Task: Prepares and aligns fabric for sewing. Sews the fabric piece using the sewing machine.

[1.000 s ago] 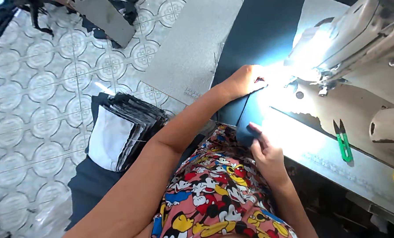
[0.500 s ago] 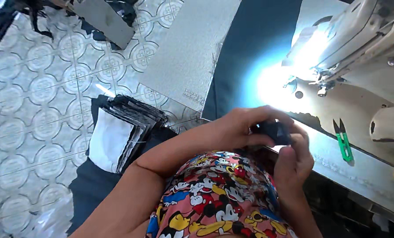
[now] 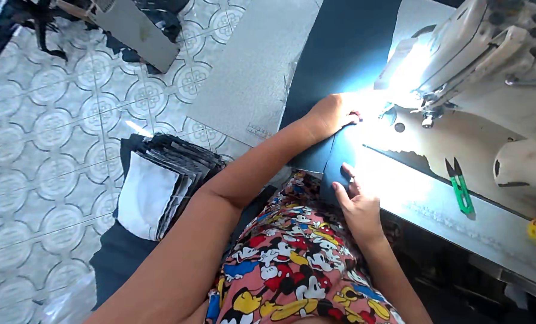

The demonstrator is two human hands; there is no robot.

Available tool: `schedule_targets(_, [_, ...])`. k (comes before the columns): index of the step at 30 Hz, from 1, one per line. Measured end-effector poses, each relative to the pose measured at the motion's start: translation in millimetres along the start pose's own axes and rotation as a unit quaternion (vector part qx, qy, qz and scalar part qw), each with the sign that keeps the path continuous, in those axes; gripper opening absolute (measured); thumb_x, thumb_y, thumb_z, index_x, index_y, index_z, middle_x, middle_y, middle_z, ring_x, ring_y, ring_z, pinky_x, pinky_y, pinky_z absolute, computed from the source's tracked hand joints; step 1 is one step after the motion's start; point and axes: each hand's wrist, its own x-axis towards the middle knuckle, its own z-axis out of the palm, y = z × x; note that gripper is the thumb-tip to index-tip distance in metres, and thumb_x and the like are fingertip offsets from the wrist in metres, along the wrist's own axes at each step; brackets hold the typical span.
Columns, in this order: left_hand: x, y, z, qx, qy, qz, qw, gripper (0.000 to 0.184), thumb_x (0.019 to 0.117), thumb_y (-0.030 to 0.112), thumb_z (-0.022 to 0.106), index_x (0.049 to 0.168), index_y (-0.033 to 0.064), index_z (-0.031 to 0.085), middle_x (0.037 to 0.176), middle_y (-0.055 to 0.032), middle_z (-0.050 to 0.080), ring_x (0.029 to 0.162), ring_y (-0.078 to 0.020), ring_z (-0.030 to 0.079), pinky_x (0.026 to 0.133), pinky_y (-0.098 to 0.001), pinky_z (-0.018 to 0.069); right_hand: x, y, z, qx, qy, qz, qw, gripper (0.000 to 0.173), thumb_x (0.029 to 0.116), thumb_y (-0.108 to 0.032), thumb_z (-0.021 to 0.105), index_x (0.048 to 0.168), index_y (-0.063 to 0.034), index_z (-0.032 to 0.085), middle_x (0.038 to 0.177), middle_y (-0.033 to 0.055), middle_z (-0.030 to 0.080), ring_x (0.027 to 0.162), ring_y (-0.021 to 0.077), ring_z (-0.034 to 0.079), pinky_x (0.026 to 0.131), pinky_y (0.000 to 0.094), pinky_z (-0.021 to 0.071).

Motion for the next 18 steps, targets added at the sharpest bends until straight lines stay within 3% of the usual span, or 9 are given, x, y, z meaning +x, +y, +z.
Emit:
schedule_targets(4, [-6, -16, 20, 0.018, 0.048, 0.06, 0.997, 0.014, 0.0956, 0.007, 0.065, 0.097, 0.0032, 0.079, 0.106, -0.0143, 0.075, 0.109, -0.0276, 0.07, 0.102, -0.038, 0.0517, -1, -1, 0, -0.019, -0.014, 0.013, 1.0, 0.045, 0.0982, -0.023, 0.067, 0.139, -0.0035, 0.063, 0.124, 0.0114, 0.073, 0.102, 0.011, 0.072, 0.089, 0.0283, 0.0596])
schedule_targets(10, [-10, -18, 25, 0.042, 0.076, 0.07, 0.994, 0.017, 0.0975, 0.007, 0.063, 0.099, 0.0045, 0.079, 0.102, -0.0125, 0.076, 0.103, -0.0267, 0.07, 0.096, -0.0351, 0.0522, 0, -1, 0, -0.027, -0.014, 0.013, 0.999, 0.043, 0.0984, -0.023, 0.067, 0.137, -0.0042, 0.064, 0.128, 0.0108, 0.071, 0.106, 0.0112, 0.072, 0.091, 0.0282, 0.059])
schedule_targets(14, [-8, -19, 23, 0.009, 0.093, 0.052, 0.994, 0.021, 0.0982, -0.002, 0.057, 0.104, 0.0013, 0.076, 0.109, -0.0136, 0.075, 0.109, -0.0231, 0.07, 0.101, -0.0324, 0.0525, 0, -1, -1, -0.018, -0.016, 0.018, 1.0, 0.043, 0.0986, -0.024, 0.067, 0.137, -0.005, 0.064, 0.126, 0.0099, 0.072, 0.104, 0.0095, 0.072, 0.09, 0.0269, 0.0594])
schedule_targets(15, [-7, -19, 21, -0.011, 0.099, 0.031, 0.995, 0.023, 0.0984, -0.004, 0.054, 0.109, -0.001, 0.074, 0.114, -0.0152, 0.074, 0.109, -0.0218, 0.071, 0.1, -0.0309, 0.0533, 0, -1, -1, -0.014, -0.016, 0.019, 1.0, 0.043, 0.0985, -0.023, 0.068, 0.137, -0.0049, 0.064, 0.127, 0.0102, 0.072, 0.104, 0.0096, 0.072, 0.09, 0.027, 0.0595])
schedule_targets(18, [-3, -17, 13, -0.103, 0.099, -0.058, 0.988, 0.032, 0.1012, -0.004, 0.044, 0.127, -0.0009, 0.063, 0.12, -0.013, 0.069, 0.094, -0.0117, 0.069, 0.081, -0.0243, 0.0561, 0, -1, -1, -0.008, -0.014, 0.023, 1.0, 0.043, 0.0983, -0.023, 0.068, 0.138, -0.0057, 0.064, 0.124, 0.0096, 0.073, 0.1, 0.009, 0.073, 0.087, 0.0265, 0.0601])
